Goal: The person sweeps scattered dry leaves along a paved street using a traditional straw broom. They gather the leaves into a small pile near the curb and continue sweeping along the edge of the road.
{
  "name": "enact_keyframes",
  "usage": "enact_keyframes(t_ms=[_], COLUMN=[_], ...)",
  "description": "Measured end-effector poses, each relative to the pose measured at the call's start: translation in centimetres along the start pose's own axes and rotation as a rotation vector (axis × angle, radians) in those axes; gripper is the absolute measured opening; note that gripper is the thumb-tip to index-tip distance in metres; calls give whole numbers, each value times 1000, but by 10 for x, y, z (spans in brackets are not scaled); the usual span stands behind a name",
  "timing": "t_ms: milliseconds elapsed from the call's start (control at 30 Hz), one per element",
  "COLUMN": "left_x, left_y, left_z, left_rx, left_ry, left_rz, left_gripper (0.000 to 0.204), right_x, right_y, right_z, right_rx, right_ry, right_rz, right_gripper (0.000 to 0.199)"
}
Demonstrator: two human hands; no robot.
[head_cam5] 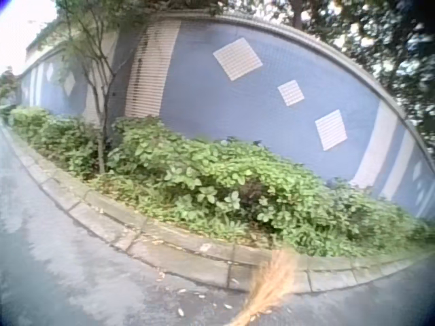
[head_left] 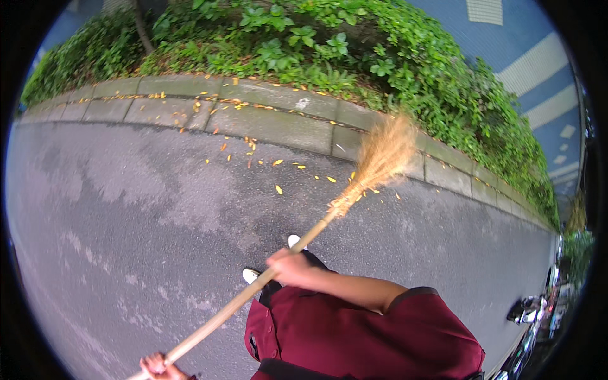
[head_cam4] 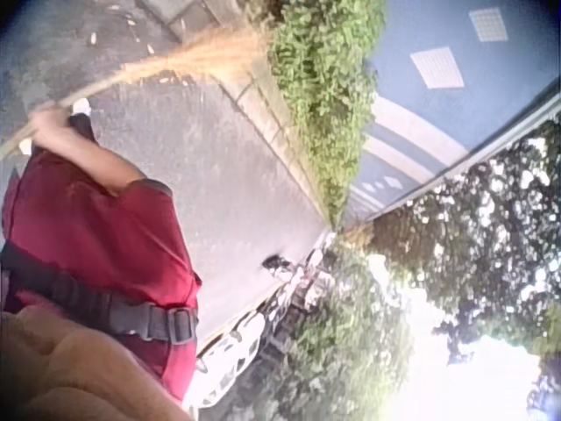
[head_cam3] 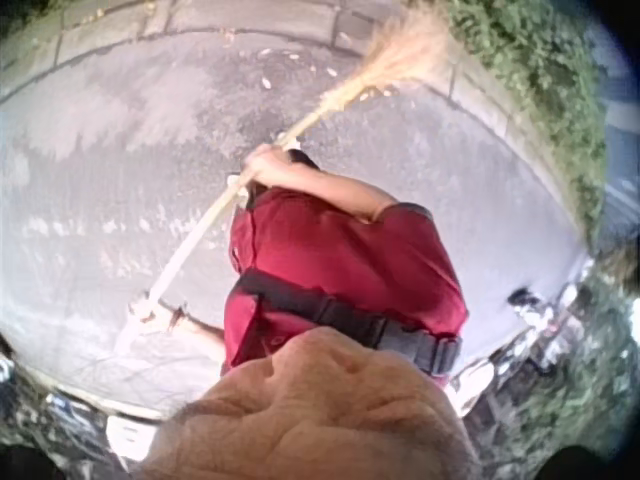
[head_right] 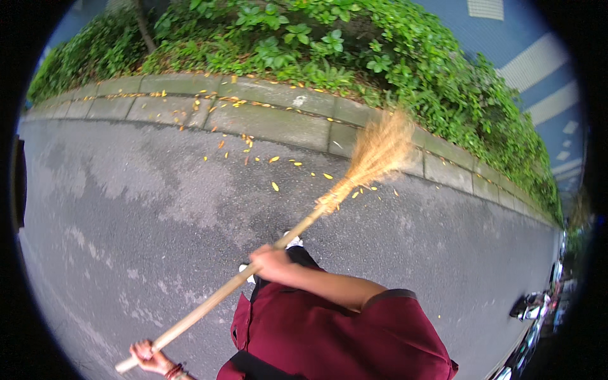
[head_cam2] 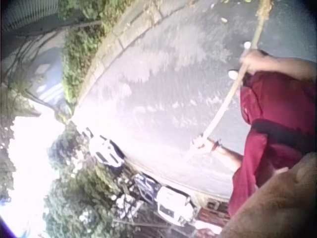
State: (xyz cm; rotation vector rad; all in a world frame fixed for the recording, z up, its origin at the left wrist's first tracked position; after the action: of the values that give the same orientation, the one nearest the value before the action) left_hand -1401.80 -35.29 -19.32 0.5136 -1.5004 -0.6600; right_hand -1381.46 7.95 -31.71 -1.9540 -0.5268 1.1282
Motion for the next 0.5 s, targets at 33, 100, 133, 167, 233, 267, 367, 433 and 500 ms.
enact_keyframes(t_ms=[33,100,133,167,233,267,367,433,500], left_x=[-28,-124,-152,-171,-187,-186,-133,-67,13], left_y=[-9,69,92,128,181,195,182,149,130], left_z=[5,11,6,-4,-24,-27,-5,19,26], left_rx=[-52,-192,-255,-367,-534,-592,-504,-264,-107], left_ry=[-95,-272,-319,-348,-384,-386,-310,-154,341], left_rz=[-51,-84,-45,9,113,148,258,345,937], left_gripper=[27,25,25,25,25,25,25,27,30], right_x=[34,124,154,183,210,213,161,93,17], right_y=[-3,15,22,32,55,67,88,88,90], right_z=[-2,-33,-47,-63,-86,-88,-44,4,52], right_rx=[-112,161,195,168,101,61,47,69,-96], right_ry=[195,252,287,363,437,473,356,172,48], right_rz=[-133,-137,-105,-51,28,69,124,167,136], right_gripper=[9,9,14,14,14,14,13,12,10])
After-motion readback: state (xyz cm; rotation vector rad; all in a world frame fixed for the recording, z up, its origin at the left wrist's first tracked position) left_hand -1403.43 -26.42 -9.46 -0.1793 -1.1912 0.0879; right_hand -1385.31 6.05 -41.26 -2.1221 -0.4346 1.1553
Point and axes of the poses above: each hand's wrist, its own z-axis towards the middle knuckle, its own y-axis out of the palm, x = y × z, the point moved 6 cm from there along z, towards the middle knuckle, and after that the axes turned 5 degrees about y, right-handed, at the moved point
